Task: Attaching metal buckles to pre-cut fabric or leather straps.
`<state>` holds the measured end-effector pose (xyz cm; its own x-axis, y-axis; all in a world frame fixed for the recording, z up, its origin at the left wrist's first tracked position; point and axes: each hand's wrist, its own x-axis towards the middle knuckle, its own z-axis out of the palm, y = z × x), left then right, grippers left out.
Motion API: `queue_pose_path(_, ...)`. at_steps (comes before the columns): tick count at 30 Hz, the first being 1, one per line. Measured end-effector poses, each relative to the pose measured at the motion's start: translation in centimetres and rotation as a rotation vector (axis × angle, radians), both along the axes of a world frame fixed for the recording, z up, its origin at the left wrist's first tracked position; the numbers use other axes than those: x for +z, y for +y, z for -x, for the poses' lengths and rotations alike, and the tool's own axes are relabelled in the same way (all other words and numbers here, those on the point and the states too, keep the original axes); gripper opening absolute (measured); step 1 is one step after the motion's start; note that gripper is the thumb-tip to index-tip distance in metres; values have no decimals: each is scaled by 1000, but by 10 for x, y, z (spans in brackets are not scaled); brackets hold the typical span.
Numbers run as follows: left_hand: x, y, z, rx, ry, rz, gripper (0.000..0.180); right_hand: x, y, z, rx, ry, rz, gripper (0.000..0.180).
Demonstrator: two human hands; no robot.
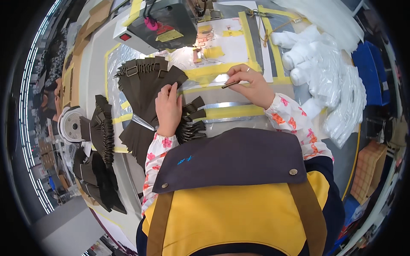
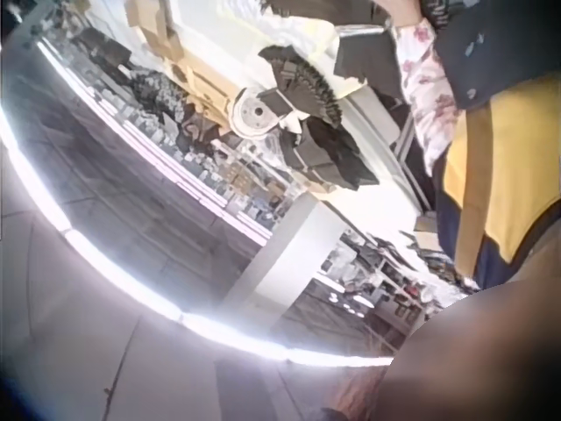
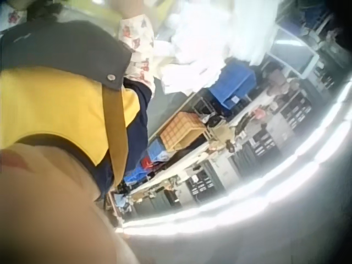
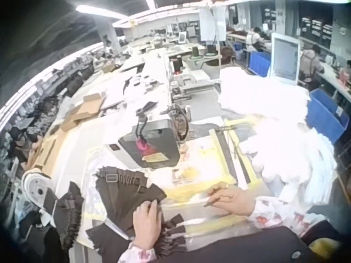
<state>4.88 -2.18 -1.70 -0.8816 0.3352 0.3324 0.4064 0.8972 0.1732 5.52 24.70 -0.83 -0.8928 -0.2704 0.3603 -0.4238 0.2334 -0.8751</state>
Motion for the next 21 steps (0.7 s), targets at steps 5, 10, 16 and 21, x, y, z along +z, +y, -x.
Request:
queue_pose_path(5,-1,0,3,52,46,19,39,15,-21,16,20,-683,280,10)
queue_pose_path(10,-2,-2,6,14,18,40,34,5,-27,21,132,-681,142,21)
queue_pose_path(16,-11,-7,9,-76,60,-91,24,-9,-30,15,155,-532,399,24)
queue_pose_path(21,-2,-14,22,-56,-114,-313,12,-8,-46,21,34,-653,346,22)
